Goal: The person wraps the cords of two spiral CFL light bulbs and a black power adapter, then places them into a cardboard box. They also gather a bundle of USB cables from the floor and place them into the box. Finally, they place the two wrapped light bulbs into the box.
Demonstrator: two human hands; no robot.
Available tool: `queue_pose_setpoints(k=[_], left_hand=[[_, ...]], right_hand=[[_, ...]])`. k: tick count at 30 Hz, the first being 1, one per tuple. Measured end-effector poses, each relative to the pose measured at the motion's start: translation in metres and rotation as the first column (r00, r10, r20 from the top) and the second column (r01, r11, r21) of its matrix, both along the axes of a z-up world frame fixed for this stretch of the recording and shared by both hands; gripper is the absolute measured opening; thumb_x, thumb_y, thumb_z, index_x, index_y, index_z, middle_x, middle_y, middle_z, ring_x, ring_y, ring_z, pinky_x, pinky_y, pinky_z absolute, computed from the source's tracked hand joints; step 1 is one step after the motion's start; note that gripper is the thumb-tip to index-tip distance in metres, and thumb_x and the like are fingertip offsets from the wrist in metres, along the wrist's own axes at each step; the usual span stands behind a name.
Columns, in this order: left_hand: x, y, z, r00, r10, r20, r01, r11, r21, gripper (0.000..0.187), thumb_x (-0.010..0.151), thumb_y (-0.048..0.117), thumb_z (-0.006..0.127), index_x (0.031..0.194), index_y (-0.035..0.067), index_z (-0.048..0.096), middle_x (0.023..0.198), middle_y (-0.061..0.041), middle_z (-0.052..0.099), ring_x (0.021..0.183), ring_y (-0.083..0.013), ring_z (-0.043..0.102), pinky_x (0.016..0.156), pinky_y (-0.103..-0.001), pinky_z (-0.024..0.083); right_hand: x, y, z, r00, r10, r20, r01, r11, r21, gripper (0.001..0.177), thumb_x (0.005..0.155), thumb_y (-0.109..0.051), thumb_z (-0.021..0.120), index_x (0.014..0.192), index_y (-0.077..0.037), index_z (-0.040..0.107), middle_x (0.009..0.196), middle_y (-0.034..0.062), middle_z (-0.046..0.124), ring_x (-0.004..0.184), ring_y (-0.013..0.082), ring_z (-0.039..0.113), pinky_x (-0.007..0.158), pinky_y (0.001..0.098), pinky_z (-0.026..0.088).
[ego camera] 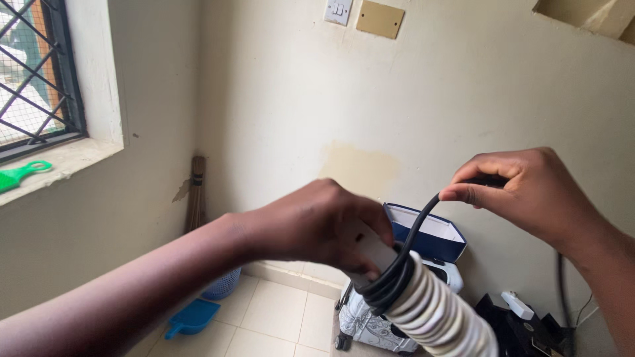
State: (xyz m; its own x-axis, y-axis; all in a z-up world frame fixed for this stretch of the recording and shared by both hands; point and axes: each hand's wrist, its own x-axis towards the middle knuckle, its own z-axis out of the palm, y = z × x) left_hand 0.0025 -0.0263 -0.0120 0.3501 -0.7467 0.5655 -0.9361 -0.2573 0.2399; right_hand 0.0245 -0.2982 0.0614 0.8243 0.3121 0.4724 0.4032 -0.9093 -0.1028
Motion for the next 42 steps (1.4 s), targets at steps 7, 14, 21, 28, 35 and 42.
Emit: queue_pose_setpoints(k=[7, 14, 21, 28, 35, 42], left_hand=[[-0.003, -0.009, 0.010, 0.763, -0.321, -0.561, -0.012, 0.861, -0.508, 0.029, 0.088, 0.012, 0.080, 0.110, 0.000, 0.065, 0.093, -0.013, 0.076, 0.078, -0.0180, 0.075, 0.063, -0.029, 0.064], [0.015, -0.018, 0.008, 0.738, -0.425, -0.525, -0.305, 0.483, -0.821, 0.034, 0.086, 0.013, 0.076, 0.110, -0.001, 0.056, 0.083, -0.018, 0.074, 0.062, -0.0236, 0.074, 0.045, -0.032, 0.060], [0.046, 0.021, -0.008, 0.847, 0.131, -0.516, -0.531, 0.262, -0.806, 0.034, 0.080, 0.015, 0.084, 0.100, 0.001, 0.059, 0.082, -0.015, 0.074, 0.065, -0.0213, 0.076, 0.046, -0.031, 0.063], [0.040, 0.055, -0.026, 0.547, 0.831, -0.099, -0.674, 0.367, -0.640, 0.028, 0.082, 0.021, 0.087, 0.096, 0.005, 0.068, 0.084, -0.013, 0.076, 0.078, -0.0241, 0.077, 0.069, -0.037, 0.062], [0.017, 0.047, -0.031, 0.794, 0.605, 0.053, -0.577, 0.778, -0.250, 0.023, 0.086, 0.022, 0.077, 0.100, 0.008, 0.066, 0.081, -0.008, 0.078, 0.070, -0.0251, 0.077, 0.065, -0.037, 0.062], [-0.002, 0.035, -0.034, 0.963, 0.216, -0.162, -0.264, 0.883, -0.389, 0.018, 0.092, 0.016, 0.080, 0.097, 0.008, 0.065, 0.084, -0.005, 0.078, 0.076, -0.0179, 0.079, 0.068, -0.032, 0.064]], right_hand=[[0.083, -0.041, -0.038, 0.866, 0.490, -0.101, -0.395, 0.793, 0.463, 0.026, 0.092, -0.027, 0.076, 0.091, -0.001, 0.080, 0.076, 0.0050, 0.070, 0.068, 0.0101, 0.060, 0.060, 0.0252, 0.049], [0.075, 0.002, -0.175, 0.703, 0.625, -0.339, -0.030, 0.503, 0.864, 0.068, 0.101, -0.060, 0.044, 0.085, 0.001, 0.070, 0.051, -0.0037, 0.046, 0.040, 0.0041, 0.038, 0.034, 0.0193, 0.029], [0.008, 0.044, -0.209, 0.640, 0.522, -0.564, 0.070, 0.692, 0.719, 0.052, 0.099, -0.054, 0.047, 0.107, -0.009, 0.073, 0.056, -0.0018, 0.050, 0.048, 0.0089, 0.042, 0.044, 0.0252, 0.036], [-0.027, 0.065, -0.126, 0.833, 0.467, -0.297, -0.385, 0.875, 0.294, 0.037, 0.099, -0.039, 0.059, 0.099, -0.005, 0.075, 0.064, 0.0028, 0.071, 0.055, 0.0073, 0.064, 0.056, 0.0272, 0.051], [-0.006, 0.076, -0.043, 0.936, 0.201, -0.289, -0.186, 0.979, 0.078, 0.021, 0.088, -0.036, 0.078, 0.096, -0.018, 0.083, 0.073, -0.0023, 0.079, 0.056, 0.0132, 0.066, 0.057, 0.0295, 0.055], [0.074, 0.045, -0.047, 0.824, 0.510, -0.245, -0.401, 0.832, 0.383, 0.029, 0.082, -0.031, 0.083, 0.082, -0.002, 0.082, 0.068, 0.0036, 0.074, 0.062, 0.0091, 0.062, 0.058, 0.0274, 0.051]])
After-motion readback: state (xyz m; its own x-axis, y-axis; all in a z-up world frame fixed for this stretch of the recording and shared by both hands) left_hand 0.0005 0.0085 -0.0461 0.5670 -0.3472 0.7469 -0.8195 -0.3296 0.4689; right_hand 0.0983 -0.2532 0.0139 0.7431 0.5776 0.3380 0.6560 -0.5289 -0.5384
